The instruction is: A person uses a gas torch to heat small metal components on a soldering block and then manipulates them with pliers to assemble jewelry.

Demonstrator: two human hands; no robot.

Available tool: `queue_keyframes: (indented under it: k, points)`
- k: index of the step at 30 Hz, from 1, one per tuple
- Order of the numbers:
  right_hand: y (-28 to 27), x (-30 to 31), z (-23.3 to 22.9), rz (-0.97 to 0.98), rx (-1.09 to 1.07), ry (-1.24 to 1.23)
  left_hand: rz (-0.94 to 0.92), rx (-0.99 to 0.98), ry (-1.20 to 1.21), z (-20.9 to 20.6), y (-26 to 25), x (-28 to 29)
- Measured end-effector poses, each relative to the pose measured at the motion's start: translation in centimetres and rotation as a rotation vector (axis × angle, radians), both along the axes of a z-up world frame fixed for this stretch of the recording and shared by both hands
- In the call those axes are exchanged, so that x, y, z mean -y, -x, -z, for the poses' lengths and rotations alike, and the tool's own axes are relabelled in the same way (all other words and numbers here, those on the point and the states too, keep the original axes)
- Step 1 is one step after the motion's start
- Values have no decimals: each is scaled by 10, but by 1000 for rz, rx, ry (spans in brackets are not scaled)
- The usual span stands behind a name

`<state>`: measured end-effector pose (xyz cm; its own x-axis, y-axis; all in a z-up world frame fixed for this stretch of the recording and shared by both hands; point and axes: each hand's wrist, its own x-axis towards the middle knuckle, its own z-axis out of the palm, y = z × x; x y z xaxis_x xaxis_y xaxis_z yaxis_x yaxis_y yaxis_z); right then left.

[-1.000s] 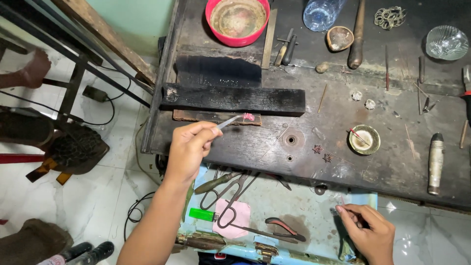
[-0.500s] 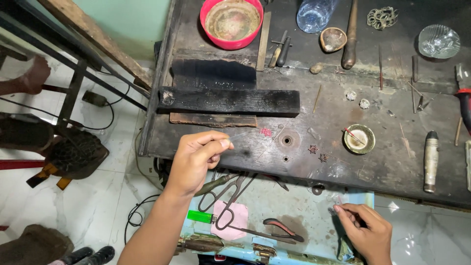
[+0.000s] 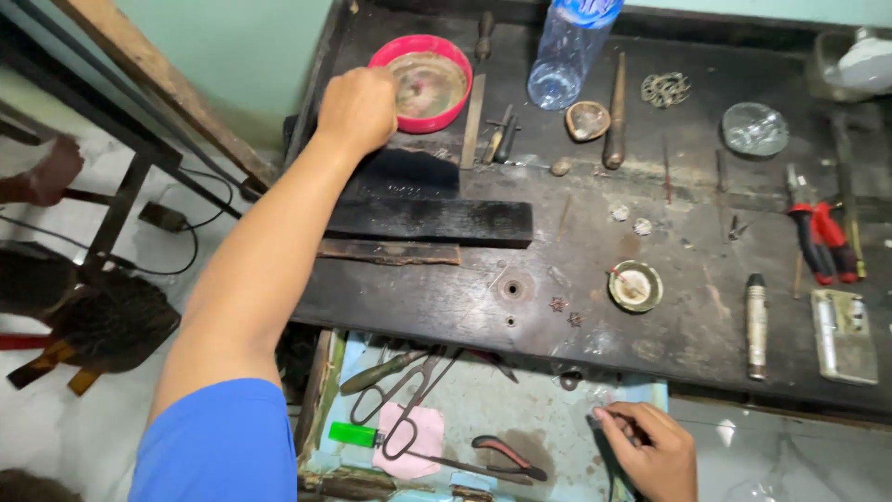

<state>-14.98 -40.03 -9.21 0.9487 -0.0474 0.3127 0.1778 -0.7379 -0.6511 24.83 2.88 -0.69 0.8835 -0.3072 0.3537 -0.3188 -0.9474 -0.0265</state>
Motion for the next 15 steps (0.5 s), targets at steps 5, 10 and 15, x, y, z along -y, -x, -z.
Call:
queue_keyframes:
  k: [5,10,15]
  points:
    - [0,6,10,-3,12,3,65,21,-384,29,-31,0]
    - [1,10,13,-22,-47,24,109,19,-401,17,-18,-1]
    - [0,10,4,-30,-102,28,96,-5,-344,15,-12,-5]
